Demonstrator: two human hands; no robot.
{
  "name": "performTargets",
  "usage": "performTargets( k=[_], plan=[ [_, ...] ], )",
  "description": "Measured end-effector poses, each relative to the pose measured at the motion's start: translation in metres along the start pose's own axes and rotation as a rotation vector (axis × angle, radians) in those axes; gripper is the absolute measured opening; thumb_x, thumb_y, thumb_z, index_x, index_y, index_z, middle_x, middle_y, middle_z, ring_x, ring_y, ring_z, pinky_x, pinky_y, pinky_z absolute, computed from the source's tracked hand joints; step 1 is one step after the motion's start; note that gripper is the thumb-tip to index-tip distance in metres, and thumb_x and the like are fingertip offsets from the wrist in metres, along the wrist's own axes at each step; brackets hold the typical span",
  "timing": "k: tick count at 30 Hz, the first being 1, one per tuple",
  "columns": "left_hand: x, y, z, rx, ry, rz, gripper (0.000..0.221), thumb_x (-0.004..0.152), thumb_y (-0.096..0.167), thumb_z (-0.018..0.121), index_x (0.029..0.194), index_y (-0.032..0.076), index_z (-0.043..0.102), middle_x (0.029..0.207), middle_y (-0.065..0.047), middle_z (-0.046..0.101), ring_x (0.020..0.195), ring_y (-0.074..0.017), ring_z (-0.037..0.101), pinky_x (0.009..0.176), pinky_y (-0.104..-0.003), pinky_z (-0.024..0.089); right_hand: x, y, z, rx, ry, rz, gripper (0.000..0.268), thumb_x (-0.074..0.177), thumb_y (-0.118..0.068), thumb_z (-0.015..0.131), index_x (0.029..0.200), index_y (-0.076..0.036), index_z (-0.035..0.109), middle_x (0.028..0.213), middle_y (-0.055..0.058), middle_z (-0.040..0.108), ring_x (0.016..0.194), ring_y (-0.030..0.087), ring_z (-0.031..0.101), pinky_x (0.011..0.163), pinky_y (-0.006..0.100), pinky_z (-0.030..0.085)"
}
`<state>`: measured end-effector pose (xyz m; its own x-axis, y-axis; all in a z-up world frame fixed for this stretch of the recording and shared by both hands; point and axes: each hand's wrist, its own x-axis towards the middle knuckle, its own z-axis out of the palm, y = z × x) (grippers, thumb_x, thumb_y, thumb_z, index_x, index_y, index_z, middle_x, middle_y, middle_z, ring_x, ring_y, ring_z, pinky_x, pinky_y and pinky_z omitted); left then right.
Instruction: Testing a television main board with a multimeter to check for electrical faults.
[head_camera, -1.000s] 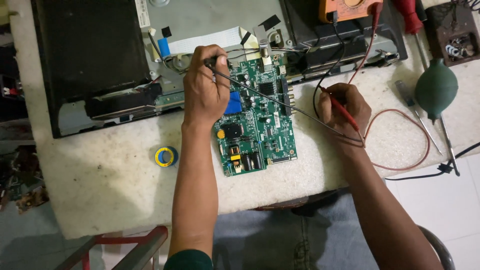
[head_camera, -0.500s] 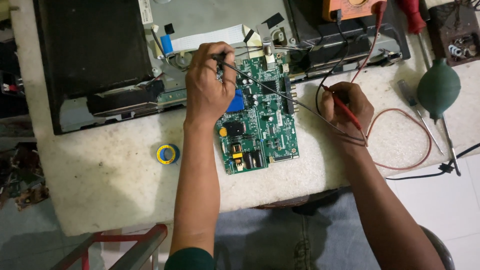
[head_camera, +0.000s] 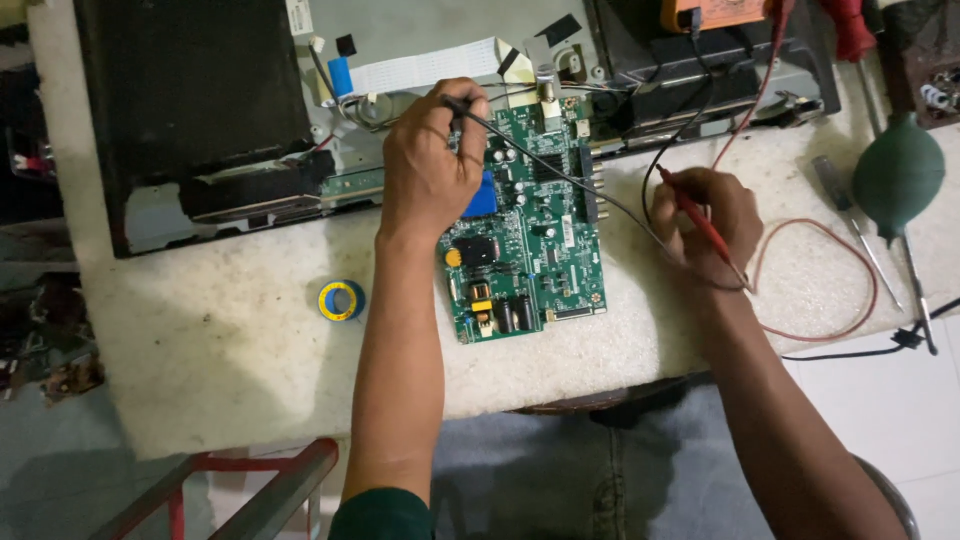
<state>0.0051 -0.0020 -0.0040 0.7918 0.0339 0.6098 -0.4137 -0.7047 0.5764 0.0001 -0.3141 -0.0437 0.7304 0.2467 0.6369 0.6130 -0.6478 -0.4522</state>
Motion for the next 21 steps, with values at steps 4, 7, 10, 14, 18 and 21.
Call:
performTargets(
  k=[4,7,10,14,18,21],
  plan=[
    [0.0,0.001,-0.001,-0.02,-0.021,-0.005,0.018,0.111,0.019,0.051,0.109,0.006,0.062,0.098,-0.01,0.073,0.083,-0.0274,0.071,0.066,-0.039,0.058,-0.024,-0.024,0.004,-0.16,0.046,-0.059,0.01,0.096,-0.011,0.074,0.103,-0.004,0.072,0.091,0.011,0.072,0.077,0.028,0.066,0.078,0.044,0.047],
    [0.001,0.001,-0.003,-0.053,-0.005,0.003,0.018,0.111,0.019,0.05,0.109,0.005,0.062,0.095,-0.011,0.072,0.081,-0.0264,0.069,0.066,-0.039,0.055,-0.027,-0.081,0.0,0.114,0.091,-0.052,0.006,0.104,-0.003,0.067,0.104,0.002,0.063,0.093,0.016,0.069,0.076,0.022,0.064,0.066,0.032,0.052],
    [0.0,-0.001,-0.002,-0.065,-0.034,-0.005,0.022,0.112,0.024,0.048,0.11,0.008,0.063,0.093,-0.009,0.07,0.078,-0.0271,0.066,0.065,-0.041,0.051,-0.037,-0.105,-0.003,0.237,0.049,0.05,0.008,0.102,-0.006,0.064,0.104,0.001,0.063,0.095,0.015,0.068,0.084,0.025,0.066,0.079,0.035,0.053],
    [0.001,0.002,-0.005,-0.053,-0.035,0.029,0.024,0.112,0.022,0.046,0.108,0.006,0.063,0.092,-0.01,0.072,0.076,-0.0252,0.068,0.064,-0.038,0.053,-0.053,-0.084,-0.001,-0.127,0.29,-0.092,0.014,0.102,-0.013,0.053,0.103,-0.002,0.06,0.092,0.014,0.063,0.085,0.029,0.059,0.089,0.043,0.036],
    [0.002,0.003,-0.004,-0.042,-0.056,0.012,0.022,0.112,0.021,0.047,0.109,0.008,0.064,0.091,-0.01,0.072,0.073,-0.0257,0.067,0.064,-0.04,0.052,-0.069,-0.081,0.006,0.293,0.129,-0.032,0.008,0.097,-0.008,0.067,0.097,0.0,0.065,0.09,0.014,0.069,0.079,0.024,0.066,0.075,0.036,0.053],
    [0.001,0.002,-0.003,-0.099,-0.045,-0.025,0.022,0.113,0.026,0.046,0.109,0.011,0.062,0.088,-0.006,0.069,0.071,-0.0223,0.064,0.06,-0.037,0.049,-0.046,-0.124,-0.008,0.382,-0.118,0.107,0.019,0.095,-0.005,0.071,0.113,-0.001,0.067,0.093,0.011,0.071,0.076,0.016,0.062,0.07,0.025,0.051]
  ],
)
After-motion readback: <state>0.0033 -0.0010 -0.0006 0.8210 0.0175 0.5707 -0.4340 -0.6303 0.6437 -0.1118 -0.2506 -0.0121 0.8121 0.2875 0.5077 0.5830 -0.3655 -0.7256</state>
